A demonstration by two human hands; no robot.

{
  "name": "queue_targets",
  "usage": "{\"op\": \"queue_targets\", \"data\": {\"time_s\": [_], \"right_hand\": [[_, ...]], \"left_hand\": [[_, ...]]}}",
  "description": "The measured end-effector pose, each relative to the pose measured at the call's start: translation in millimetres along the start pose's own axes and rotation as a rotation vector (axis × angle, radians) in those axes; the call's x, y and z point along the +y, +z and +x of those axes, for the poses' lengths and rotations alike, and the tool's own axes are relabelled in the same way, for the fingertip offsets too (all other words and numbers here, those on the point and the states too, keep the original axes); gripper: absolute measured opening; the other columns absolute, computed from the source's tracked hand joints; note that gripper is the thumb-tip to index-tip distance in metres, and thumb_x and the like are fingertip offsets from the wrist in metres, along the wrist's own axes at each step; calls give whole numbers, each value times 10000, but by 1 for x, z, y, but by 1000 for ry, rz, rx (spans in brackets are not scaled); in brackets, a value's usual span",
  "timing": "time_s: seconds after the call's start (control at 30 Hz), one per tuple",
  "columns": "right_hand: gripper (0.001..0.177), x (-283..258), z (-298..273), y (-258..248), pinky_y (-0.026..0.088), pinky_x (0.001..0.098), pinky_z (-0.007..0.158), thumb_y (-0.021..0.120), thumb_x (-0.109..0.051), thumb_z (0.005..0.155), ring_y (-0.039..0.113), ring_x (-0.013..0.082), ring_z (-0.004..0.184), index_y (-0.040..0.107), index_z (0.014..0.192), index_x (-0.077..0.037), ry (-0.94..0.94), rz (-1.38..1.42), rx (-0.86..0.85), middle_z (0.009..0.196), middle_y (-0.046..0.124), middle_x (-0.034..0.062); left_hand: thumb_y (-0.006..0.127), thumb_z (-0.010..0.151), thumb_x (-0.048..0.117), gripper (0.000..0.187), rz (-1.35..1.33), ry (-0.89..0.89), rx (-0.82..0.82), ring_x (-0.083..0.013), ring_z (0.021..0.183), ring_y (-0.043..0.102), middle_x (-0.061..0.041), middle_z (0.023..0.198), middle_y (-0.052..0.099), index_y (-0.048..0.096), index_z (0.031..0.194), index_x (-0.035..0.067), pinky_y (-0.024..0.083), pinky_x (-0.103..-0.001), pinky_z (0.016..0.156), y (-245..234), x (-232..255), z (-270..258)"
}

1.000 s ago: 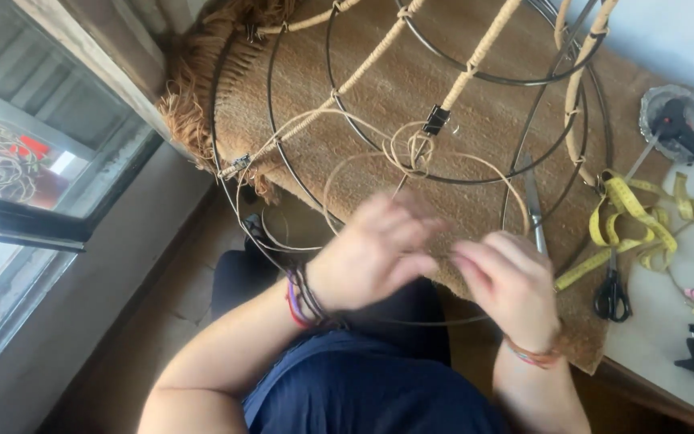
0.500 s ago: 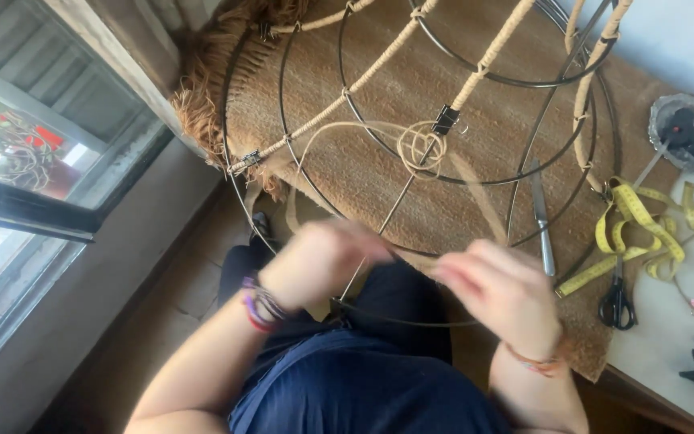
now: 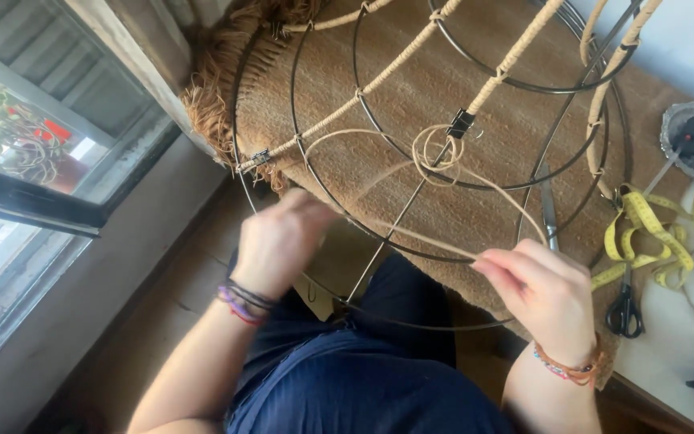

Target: Weaving cord around a metal frame to construct a piece of furniture.

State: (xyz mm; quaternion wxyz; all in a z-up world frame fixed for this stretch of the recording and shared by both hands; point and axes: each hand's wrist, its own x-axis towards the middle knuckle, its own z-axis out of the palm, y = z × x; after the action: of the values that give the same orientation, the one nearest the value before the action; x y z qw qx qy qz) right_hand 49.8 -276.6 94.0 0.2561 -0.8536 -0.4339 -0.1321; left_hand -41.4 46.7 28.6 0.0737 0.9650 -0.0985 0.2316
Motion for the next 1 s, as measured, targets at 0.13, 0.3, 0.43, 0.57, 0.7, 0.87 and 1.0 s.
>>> {"op": "queue_targets", "data": {"time_s": [0.13, 0.3, 0.43, 0.57, 0.7, 0.87, 1.0], "right_hand": [[106, -22, 16, 11, 475, 301, 640, 790, -241, 934, 583, 151, 622, 761, 904, -144, -91, -129, 1, 774, 638, -25], [96, -32, 25, 15, 550, 409, 547, 767, -202, 914, 643, 299, 622, 724, 856, -139, -170, 28, 26, 709, 607, 46], [101, -10, 11, -1, 521, 297, 616, 779, -301, 934, 624, 156, 608, 755, 877, -221, 14, -111, 45, 717, 630, -79], [81, -38, 31, 27, 534, 383, 495, 757, -251, 919, 649, 264, 627, 739, 880, -182, -123, -63, 11, 704, 625, -1], [93, -35, 26, 26, 556, 408, 519, 784, -183, 873, 659, 299, 637, 713, 828, -142, -154, 39, -13, 695, 614, 26], [100, -5, 8, 5, 515, 296, 582, 767, -303, 932, 595, 157, 558, 754, 865, -230, 58, -105, -2, 638, 571, -74], [67, -38, 30, 30, 538, 326, 558, 781, -254, 901, 645, 189, 616, 752, 852, -219, -57, -86, 2, 686, 621, -53]], "left_hand": [[668, 965, 245, 215, -158, -176, 45, -343, 1145, 498, -81, 1253, 562, 667, 1169, 176, 383, -532, 987, -14, 20, 15], [596, 1025, 288, 167, -555, 75, 138, -219, 835, 678, 21, 1006, 609, 711, 1110, 203, 558, -339, 711, -12, 38, 9], [628, 991, 259, 94, 264, -243, 52, -187, 951, 571, 16, 1158, 553, 714, 1028, 268, 427, -352, 740, -5, -28, -13], [425, 1026, 237, 431, -875, -266, 24, -445, 1217, 626, -172, 1370, 620, 558, 1427, 151, 551, -527, 905, -69, 44, 36], [576, 1022, 355, 335, -673, 69, -96, -314, 814, 734, -33, 963, 653, 620, 1276, 141, 604, -423, 656, -26, 40, 14], [591, 1018, 510, 250, 193, -627, -217, -309, 579, 720, 74, 914, 577, 733, 912, 333, 600, -387, 545, 13, -49, -32], [573, 997, 238, 235, -193, -179, -2, -358, 696, 731, -104, 1142, 573, 720, 1168, 173, 631, -447, 576, -49, 32, 23]]}}
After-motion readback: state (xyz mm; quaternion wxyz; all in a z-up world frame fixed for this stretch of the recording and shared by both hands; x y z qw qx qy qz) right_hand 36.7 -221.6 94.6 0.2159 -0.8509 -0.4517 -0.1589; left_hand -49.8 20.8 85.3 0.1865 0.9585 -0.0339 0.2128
